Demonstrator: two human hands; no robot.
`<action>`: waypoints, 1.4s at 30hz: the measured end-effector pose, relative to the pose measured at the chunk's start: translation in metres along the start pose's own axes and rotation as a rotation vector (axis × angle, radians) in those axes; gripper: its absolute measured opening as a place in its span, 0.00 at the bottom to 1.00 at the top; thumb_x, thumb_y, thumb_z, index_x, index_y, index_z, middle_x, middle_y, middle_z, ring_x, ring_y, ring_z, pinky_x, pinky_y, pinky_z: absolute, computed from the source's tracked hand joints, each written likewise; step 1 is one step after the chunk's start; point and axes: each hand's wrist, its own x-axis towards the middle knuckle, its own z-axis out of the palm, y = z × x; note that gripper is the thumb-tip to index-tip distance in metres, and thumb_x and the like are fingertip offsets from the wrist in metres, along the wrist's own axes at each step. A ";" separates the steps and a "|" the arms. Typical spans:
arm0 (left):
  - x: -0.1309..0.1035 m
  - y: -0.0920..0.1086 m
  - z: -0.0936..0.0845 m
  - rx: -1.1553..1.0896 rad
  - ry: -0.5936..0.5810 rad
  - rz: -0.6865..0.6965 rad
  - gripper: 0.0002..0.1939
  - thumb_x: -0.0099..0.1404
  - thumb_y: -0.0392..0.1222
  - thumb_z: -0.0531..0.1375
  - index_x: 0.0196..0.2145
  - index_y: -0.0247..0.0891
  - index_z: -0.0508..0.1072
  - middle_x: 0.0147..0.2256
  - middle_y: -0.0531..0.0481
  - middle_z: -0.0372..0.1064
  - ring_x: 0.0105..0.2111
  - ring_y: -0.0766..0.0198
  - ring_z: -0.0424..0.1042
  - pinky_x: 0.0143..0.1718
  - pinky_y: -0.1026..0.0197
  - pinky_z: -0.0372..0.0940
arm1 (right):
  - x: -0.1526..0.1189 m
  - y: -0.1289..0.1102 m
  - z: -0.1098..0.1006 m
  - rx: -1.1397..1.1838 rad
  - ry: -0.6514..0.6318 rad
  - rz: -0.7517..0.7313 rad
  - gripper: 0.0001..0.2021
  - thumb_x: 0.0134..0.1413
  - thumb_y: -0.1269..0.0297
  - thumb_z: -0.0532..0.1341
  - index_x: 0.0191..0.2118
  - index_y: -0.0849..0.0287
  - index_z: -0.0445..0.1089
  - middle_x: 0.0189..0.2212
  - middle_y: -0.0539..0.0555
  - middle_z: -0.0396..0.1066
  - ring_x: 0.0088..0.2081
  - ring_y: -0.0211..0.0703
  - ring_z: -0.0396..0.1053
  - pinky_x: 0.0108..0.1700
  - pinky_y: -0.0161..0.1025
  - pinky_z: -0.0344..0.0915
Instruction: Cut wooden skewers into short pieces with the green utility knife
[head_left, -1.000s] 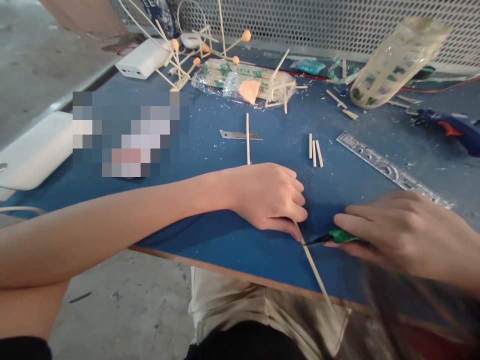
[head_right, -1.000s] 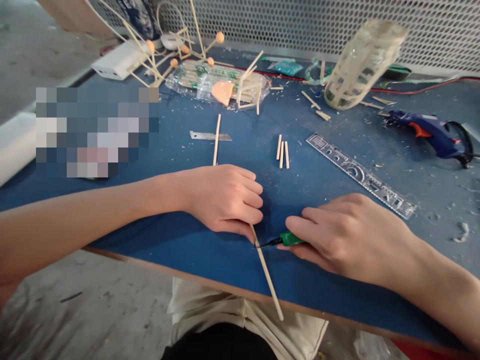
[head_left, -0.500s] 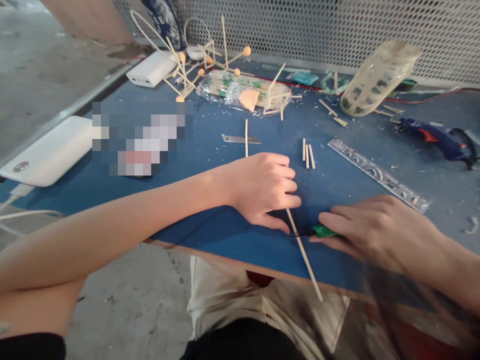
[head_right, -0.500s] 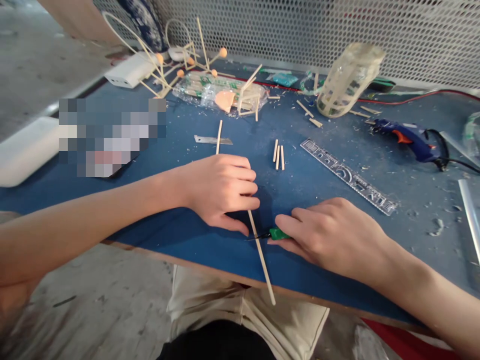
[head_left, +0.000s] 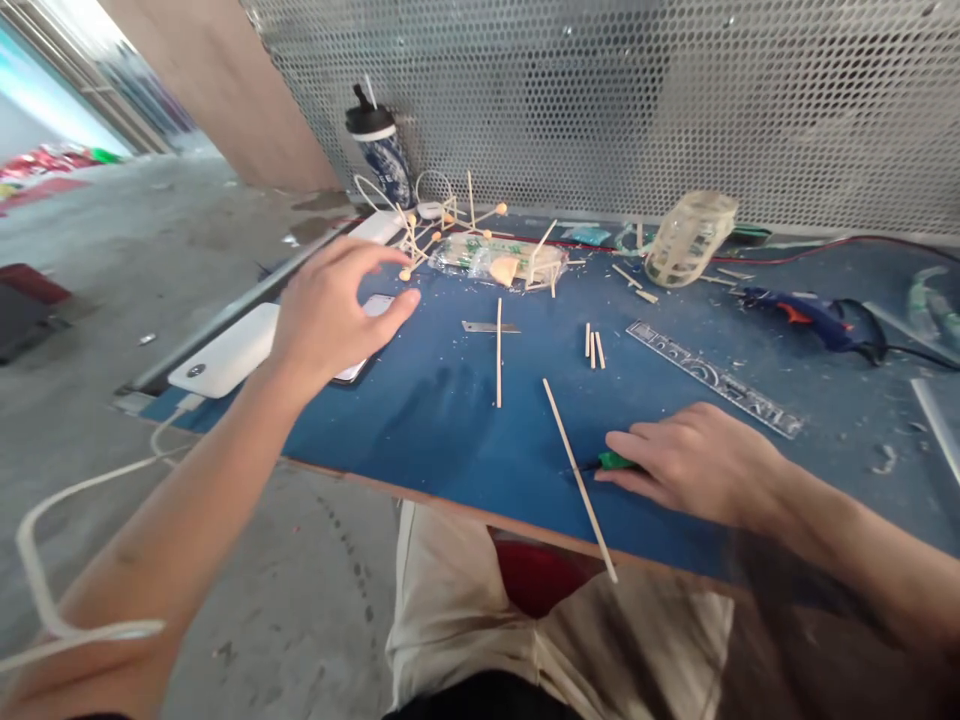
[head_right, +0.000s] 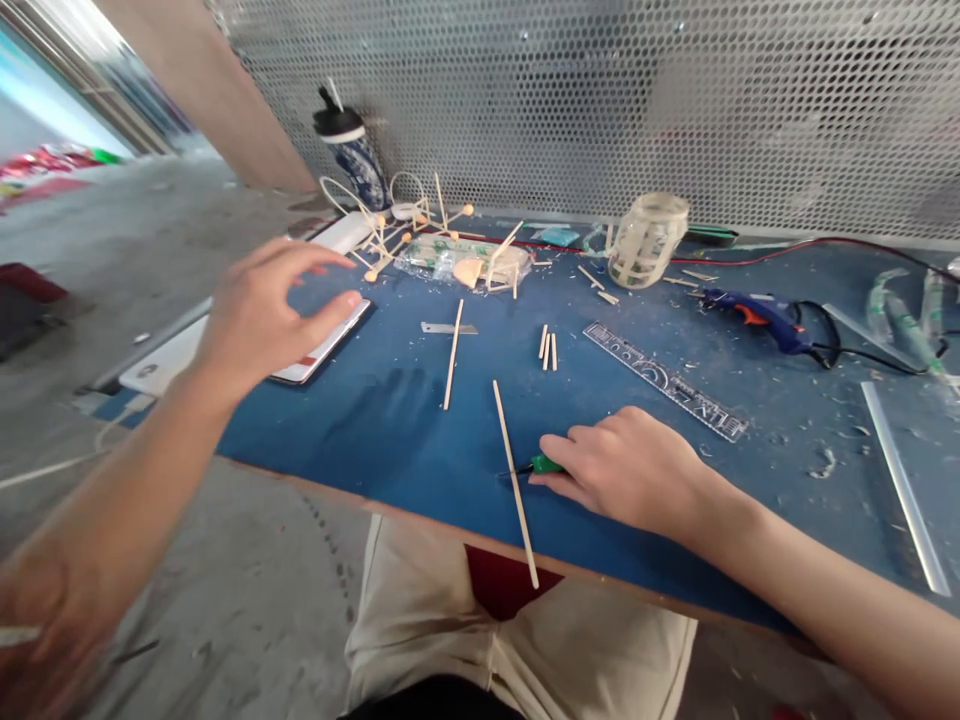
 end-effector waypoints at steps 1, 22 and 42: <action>-0.005 -0.007 0.001 0.070 -0.053 -0.089 0.24 0.69 0.57 0.57 0.58 0.45 0.69 0.59 0.49 0.70 0.57 0.54 0.70 0.58 0.52 0.65 | 0.000 0.000 0.000 0.003 -0.001 0.003 0.18 0.73 0.46 0.46 0.36 0.50 0.60 0.24 0.45 0.70 0.24 0.46 0.71 0.30 0.44 0.39; 0.050 -0.061 0.038 0.298 -0.638 -0.442 0.41 0.54 0.73 0.63 0.45 0.28 0.71 0.39 0.39 0.73 0.43 0.52 0.72 0.44 0.47 0.68 | -0.001 0.001 -0.003 0.060 0.013 -0.005 0.19 0.73 0.47 0.48 0.35 0.53 0.63 0.25 0.47 0.72 0.24 0.42 0.69 0.30 0.43 0.38; 0.053 -0.060 0.032 0.278 -0.673 -0.472 0.48 0.50 0.70 0.65 0.57 0.31 0.65 0.49 0.35 0.69 0.46 0.48 0.68 0.44 0.46 0.67 | -0.001 0.001 -0.002 0.059 -0.039 0.013 0.19 0.73 0.45 0.45 0.36 0.51 0.61 0.26 0.45 0.71 0.26 0.46 0.71 0.31 0.43 0.40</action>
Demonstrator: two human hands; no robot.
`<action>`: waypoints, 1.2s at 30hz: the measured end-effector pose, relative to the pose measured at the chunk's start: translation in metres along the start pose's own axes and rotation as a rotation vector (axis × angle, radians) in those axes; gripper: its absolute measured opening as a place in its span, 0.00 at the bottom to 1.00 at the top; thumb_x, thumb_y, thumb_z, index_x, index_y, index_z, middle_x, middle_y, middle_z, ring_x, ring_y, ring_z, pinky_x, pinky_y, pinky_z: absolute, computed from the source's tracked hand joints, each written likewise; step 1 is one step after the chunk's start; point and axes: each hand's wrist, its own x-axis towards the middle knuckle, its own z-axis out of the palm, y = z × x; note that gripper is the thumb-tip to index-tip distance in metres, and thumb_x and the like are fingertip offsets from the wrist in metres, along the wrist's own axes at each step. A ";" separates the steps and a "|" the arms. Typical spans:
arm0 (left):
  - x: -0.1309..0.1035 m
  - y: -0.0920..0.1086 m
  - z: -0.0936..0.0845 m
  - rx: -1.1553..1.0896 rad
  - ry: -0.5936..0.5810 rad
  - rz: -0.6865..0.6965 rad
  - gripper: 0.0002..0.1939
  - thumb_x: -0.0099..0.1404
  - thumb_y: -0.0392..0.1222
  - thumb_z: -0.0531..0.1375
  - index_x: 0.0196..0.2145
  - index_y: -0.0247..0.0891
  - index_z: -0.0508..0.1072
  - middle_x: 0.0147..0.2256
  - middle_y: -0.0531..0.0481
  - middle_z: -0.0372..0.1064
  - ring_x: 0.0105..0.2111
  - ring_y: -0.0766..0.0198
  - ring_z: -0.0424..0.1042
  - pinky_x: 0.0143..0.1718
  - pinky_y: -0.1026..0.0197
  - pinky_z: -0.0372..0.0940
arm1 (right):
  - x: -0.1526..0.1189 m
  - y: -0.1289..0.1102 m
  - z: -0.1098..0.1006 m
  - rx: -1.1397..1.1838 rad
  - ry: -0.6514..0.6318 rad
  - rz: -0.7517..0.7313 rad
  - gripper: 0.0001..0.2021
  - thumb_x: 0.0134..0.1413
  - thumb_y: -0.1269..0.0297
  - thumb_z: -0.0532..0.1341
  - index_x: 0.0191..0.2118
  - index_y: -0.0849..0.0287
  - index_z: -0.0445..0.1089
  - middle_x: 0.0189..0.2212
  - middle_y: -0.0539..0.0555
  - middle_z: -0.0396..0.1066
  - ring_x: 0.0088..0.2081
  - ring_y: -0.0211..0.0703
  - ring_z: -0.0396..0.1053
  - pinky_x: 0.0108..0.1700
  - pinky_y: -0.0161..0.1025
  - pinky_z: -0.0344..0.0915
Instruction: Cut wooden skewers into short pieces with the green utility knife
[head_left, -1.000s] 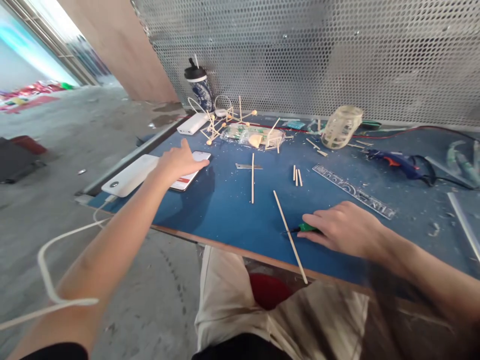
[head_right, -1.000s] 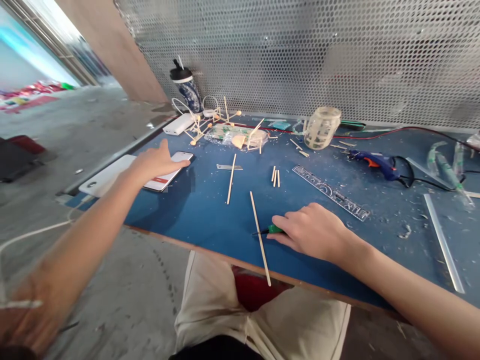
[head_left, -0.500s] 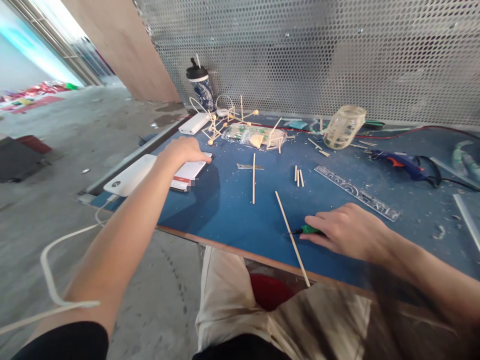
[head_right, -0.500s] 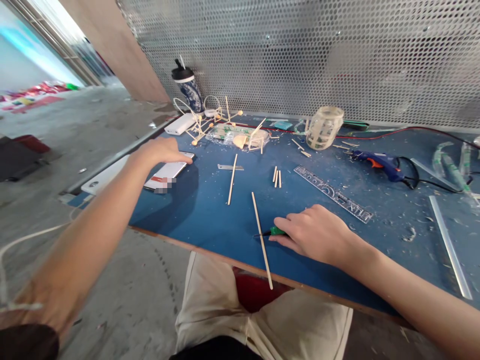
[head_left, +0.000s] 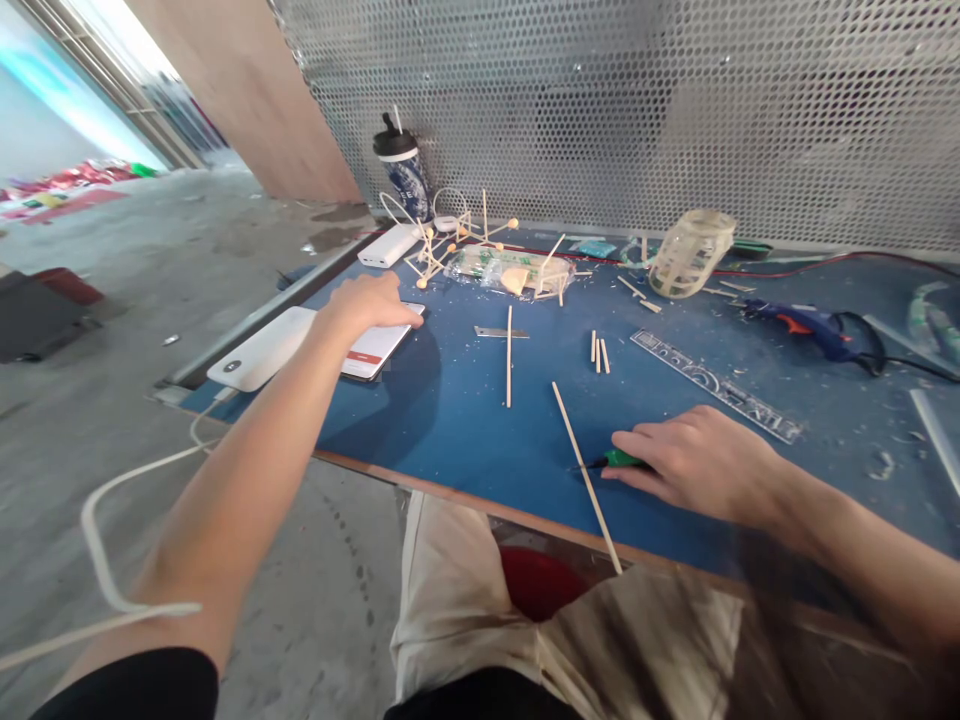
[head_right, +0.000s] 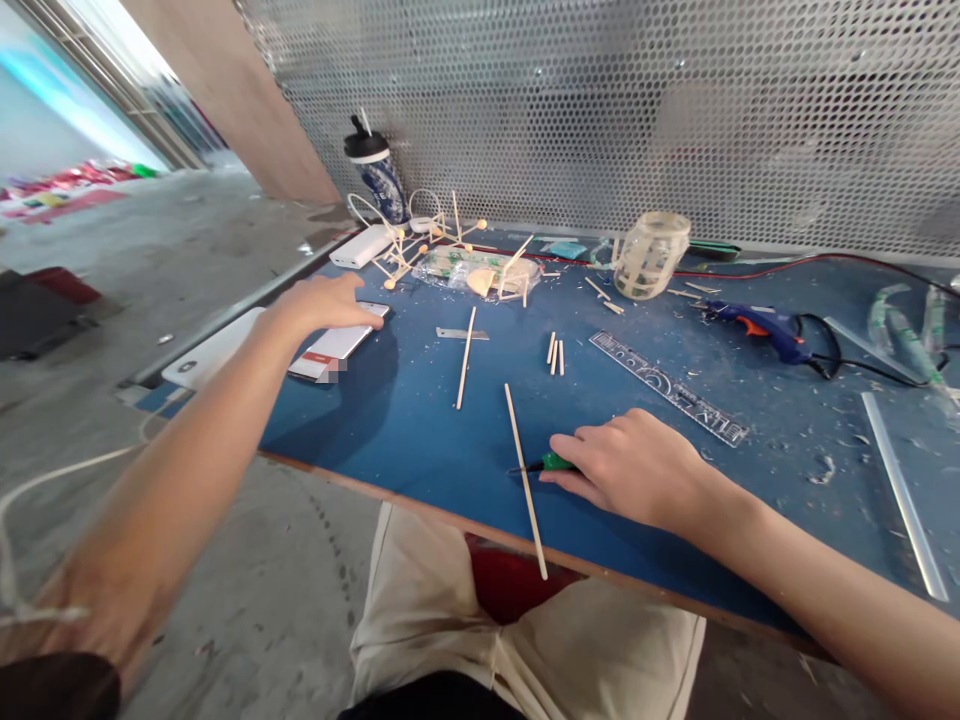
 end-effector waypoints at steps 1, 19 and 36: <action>0.000 0.000 0.000 -0.006 -0.003 0.006 0.49 0.50 0.71 0.65 0.57 0.30 0.65 0.48 0.35 0.70 0.45 0.49 0.68 0.45 0.46 0.67 | 0.000 0.000 0.000 0.001 0.003 -0.003 0.19 0.73 0.45 0.46 0.36 0.51 0.61 0.26 0.45 0.71 0.26 0.46 0.71 0.31 0.43 0.39; -0.055 0.055 -0.001 0.081 0.260 0.152 0.39 0.63 0.67 0.55 0.61 0.34 0.65 0.46 0.33 0.75 0.46 0.39 0.74 0.46 0.42 0.68 | 0.000 0.000 0.000 -0.008 0.028 -0.006 0.19 0.73 0.45 0.46 0.36 0.51 0.61 0.25 0.45 0.70 0.25 0.44 0.69 0.30 0.42 0.39; -0.085 0.159 0.021 -0.256 -0.253 1.640 0.08 0.63 0.44 0.67 0.41 0.46 0.77 0.44 0.50 0.74 0.44 0.62 0.73 0.47 0.58 0.67 | -0.006 0.021 -0.005 0.173 0.425 -0.019 0.11 0.64 0.52 0.64 0.37 0.54 0.71 0.26 0.47 0.75 0.26 0.36 0.72 0.29 0.38 0.56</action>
